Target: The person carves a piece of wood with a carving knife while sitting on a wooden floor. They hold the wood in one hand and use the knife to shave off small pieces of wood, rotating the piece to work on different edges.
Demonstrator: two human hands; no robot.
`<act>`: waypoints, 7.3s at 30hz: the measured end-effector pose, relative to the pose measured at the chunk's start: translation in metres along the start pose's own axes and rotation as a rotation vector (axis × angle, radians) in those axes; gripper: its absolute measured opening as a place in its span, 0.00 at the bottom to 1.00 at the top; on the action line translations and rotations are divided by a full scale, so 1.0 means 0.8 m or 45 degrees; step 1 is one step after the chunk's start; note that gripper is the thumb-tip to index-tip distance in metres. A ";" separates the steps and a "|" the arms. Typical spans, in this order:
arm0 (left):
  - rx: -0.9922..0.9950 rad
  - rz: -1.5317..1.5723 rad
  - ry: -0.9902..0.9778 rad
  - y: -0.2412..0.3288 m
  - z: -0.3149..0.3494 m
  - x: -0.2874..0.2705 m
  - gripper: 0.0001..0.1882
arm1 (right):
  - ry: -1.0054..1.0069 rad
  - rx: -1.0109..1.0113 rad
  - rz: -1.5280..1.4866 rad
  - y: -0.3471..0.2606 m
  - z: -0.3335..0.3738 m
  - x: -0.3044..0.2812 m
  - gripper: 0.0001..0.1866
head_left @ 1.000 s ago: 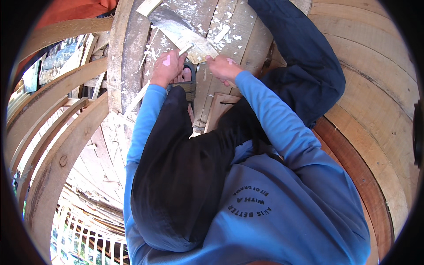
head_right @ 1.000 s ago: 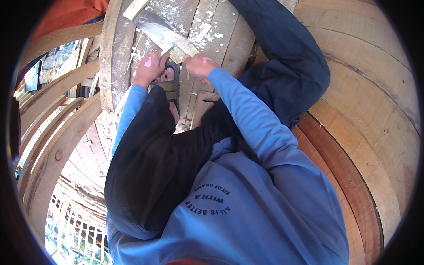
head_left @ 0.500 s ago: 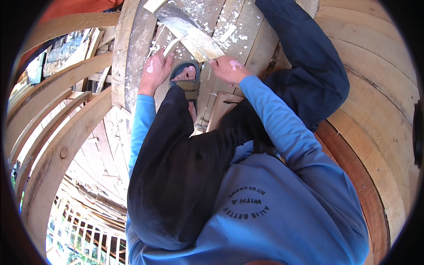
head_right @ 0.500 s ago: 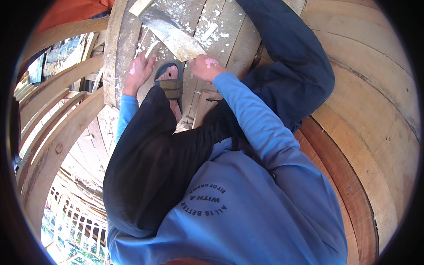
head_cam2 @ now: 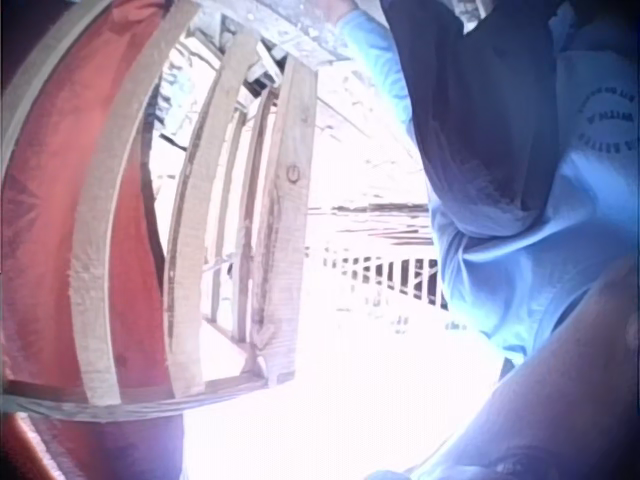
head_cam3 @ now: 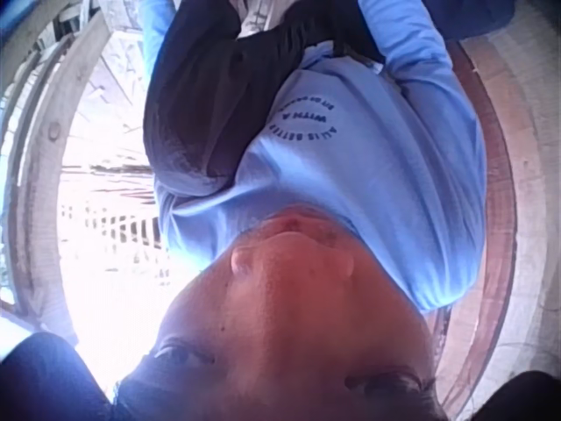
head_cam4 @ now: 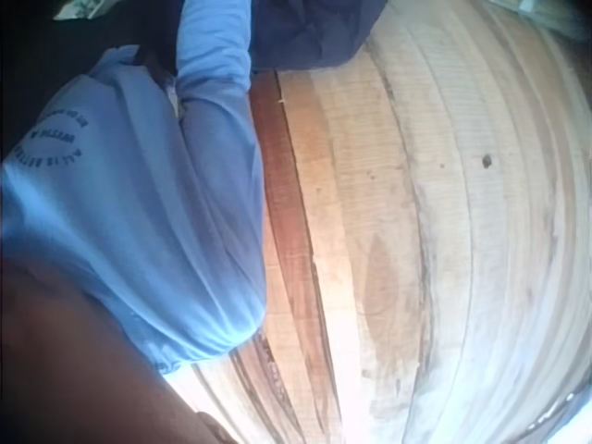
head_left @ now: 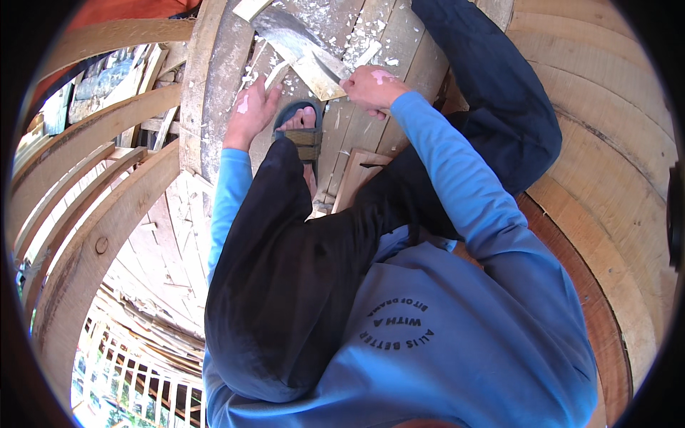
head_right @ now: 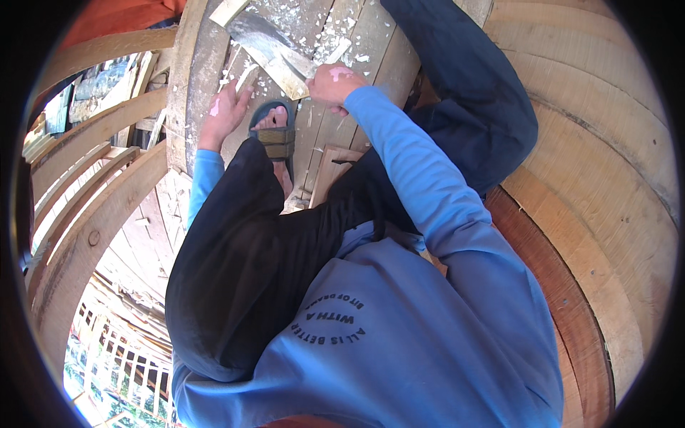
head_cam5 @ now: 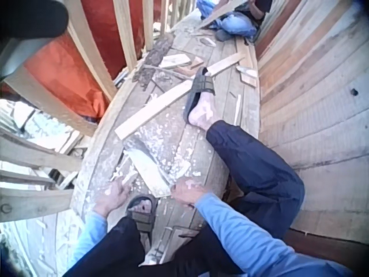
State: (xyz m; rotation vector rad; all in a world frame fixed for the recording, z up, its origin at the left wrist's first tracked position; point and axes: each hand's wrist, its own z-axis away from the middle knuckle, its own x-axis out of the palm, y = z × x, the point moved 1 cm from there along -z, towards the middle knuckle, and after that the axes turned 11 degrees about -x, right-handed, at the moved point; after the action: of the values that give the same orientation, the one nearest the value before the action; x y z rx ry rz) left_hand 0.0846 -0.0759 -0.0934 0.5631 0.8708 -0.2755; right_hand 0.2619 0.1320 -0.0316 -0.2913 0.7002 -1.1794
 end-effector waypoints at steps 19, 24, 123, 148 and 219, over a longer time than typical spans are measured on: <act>0.229 -0.037 0.014 0.033 0.006 0.007 0.22 | -0.112 0.181 -0.033 0.051 0.030 0.024 0.26; 0.249 -0.099 -0.113 0.048 0.006 0.018 0.21 | 0.077 0.171 -0.033 0.057 0.039 0.001 0.28; 0.027 -0.472 -0.009 0.054 -0.022 0.061 0.24 | 0.036 0.163 -0.254 -0.005 0.011 0.052 0.28; 0.022 -0.523 -0.089 0.081 -0.014 0.044 0.26 | 0.277 0.250 0.068 -0.028 0.000 0.061 0.29; 0.338 1.359 -0.701 0.130 0.144 -0.213 0.28 | 0.578 -0.282 -0.721 0.012 0.070 0.017 0.24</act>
State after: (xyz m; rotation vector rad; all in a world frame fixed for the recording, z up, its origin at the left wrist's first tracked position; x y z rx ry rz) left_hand 0.0994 -0.0558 0.1358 1.0566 -0.0713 0.4270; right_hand 0.3076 0.1151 0.0003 -0.4299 1.1989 -1.7373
